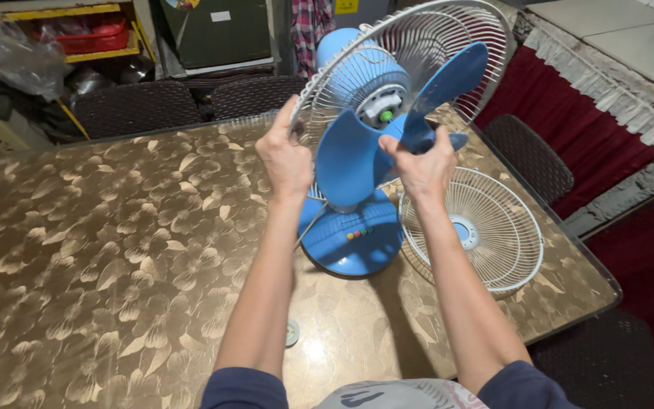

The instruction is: The person disassembles a blue table fan on a table. They remove the front grille, unscrew the central hub nut, detach the fan blades, and then remove the rear grille. The components are placed on the table.

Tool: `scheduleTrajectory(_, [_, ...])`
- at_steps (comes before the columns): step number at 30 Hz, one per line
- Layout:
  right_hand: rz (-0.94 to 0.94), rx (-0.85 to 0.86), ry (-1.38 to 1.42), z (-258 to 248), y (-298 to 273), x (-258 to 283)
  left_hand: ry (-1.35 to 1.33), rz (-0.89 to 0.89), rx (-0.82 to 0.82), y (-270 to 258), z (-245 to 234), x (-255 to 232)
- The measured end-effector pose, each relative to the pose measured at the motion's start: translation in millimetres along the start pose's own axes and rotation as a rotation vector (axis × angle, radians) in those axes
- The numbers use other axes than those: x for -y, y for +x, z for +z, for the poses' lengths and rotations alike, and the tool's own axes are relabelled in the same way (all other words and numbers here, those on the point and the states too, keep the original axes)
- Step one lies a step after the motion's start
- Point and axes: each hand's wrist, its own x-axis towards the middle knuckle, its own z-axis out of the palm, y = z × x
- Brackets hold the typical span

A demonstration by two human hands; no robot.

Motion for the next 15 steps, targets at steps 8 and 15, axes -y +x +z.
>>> scheduleTrajectory(8, [-0.623,-0.232,-0.339,-0.7,-11.8,-9.8,-0.146,0.049,0.048,-19.2,-7.8,22.4])
scheduleTrajectory(15, [-0.535,-0.170,-0.119,-8.3,-3.5,-4.2,-0.057,0.000,-0.102,-25.4,1.8,28.3])
